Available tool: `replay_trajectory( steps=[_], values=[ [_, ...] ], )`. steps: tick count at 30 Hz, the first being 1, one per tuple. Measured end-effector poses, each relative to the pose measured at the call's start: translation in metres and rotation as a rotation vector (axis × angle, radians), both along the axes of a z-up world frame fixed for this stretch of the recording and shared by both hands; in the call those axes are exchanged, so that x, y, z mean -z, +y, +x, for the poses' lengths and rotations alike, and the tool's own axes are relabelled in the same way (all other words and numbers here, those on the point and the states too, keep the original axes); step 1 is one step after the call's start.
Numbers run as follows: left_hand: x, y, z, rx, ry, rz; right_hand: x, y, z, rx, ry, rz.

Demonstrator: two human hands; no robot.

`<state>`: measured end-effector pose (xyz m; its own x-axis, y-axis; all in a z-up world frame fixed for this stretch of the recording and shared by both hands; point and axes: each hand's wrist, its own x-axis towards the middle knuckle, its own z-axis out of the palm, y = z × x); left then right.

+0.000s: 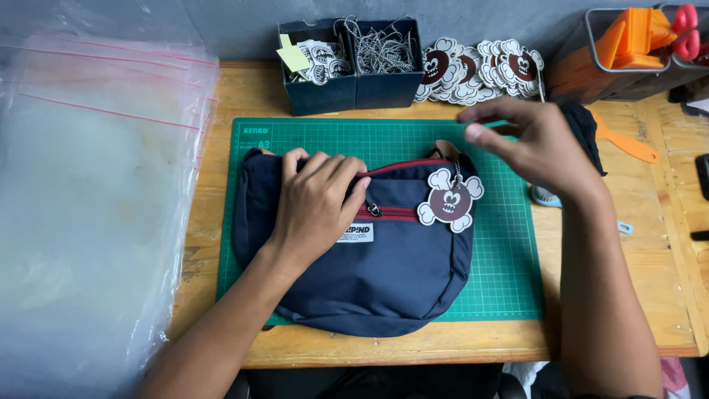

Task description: The person prepares a textile bag for packaging by cleaning the surface with a small tool, attaching a decorative tag to the strap, adjusting the buckle, and placing the entire bag inside a clear plastic sleeve.

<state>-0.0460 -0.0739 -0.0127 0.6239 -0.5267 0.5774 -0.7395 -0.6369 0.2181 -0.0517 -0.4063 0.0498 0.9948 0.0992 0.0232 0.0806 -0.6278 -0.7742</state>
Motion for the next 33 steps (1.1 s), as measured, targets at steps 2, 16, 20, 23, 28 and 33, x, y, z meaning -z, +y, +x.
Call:
replay_trajectory(
  steps=[2, 16, 20, 23, 28, 33],
  values=[
    [0.009, 0.001, 0.003, 0.009, 0.007, -0.027, 0.010, 0.010, 0.002, -0.103, 0.051, 0.072],
    [0.010, 0.000, 0.004, -0.001, 0.023, -0.111, 0.024, 0.020, 0.006, -0.413, 0.116, 0.262],
    [0.010, -0.001, 0.004, 0.011, 0.034, -0.139, 0.017, 0.026, 0.002, -0.441, 0.105, 0.224],
    [0.004, -0.001, 0.003, 0.010, 0.048, -0.185, 0.020, 0.026, 0.003, -0.434, 0.088, 0.196],
    [0.000, -0.001, 0.001, 0.020, 0.095, -0.232, 0.038, 0.025, 0.007, -0.405, 0.008, 0.047],
    [0.001, 0.002, 0.004, -0.014, 0.082, -0.126, 0.023, 0.044, -0.005, -0.288, -0.191, -0.322]
  ],
)
